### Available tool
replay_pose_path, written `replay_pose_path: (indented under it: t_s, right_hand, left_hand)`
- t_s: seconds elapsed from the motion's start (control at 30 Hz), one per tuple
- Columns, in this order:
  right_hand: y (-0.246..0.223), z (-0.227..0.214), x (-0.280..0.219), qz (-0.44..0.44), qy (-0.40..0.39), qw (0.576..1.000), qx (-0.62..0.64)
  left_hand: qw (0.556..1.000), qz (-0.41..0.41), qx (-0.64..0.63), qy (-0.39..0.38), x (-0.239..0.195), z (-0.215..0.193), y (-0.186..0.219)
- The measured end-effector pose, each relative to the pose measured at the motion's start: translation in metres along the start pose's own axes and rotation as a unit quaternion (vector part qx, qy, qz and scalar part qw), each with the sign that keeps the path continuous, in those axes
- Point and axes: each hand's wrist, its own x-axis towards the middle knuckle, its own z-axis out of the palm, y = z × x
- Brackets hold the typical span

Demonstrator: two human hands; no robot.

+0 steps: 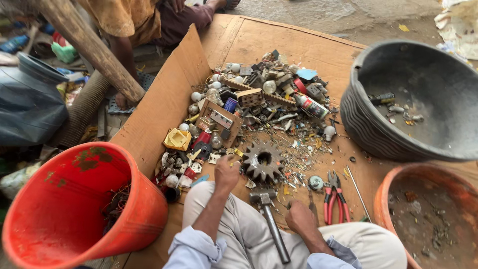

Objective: The person sits on a cardboard sheet and uses a hammer to repeatedly strike small electronic components, such as light bulb bases and switches, placed on a metal gear. The goal appears to be breaking the items apart to separate materials.

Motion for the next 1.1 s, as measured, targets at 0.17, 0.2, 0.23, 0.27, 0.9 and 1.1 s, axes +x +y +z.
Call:
replay_pose_path:
  t_s: [0.17,0.2,0.23,0.27,0.9,1.1]
  right_hand:
    - [-0.012,0.002,0.043,0.034,-0.087,0.977,-0.193]
    - [-0.015,0.000,0.047,0.041,-0.051,0.983,-0.170]
    - [-0.021,-0.006,0.057,0.047,-0.011,0.988,-0.147]
    - [-0.027,-0.014,0.071,0.052,0.029,0.990,-0.124]
    - [-0.073,-0.027,0.353,-0.216,0.084,0.930,-0.284]
    - [-0.022,-0.054,0.273,-0.203,0.150,0.963,-0.091]
  left_hand:
    - [0.999,-0.031,-0.030,0.006,0.016,0.011,-0.014]
    - [0.999,-0.039,-0.033,0.006,0.019,0.013,-0.014]
    - [0.998,-0.045,-0.037,0.007,0.024,0.013,-0.013]
    - [0.998,-0.051,-0.041,0.009,0.028,0.015,-0.012]
    - [0.980,-0.167,-0.024,-0.105,0.050,0.035,-0.014]
    - [0.987,-0.134,-0.024,-0.080,0.045,0.041,-0.028]
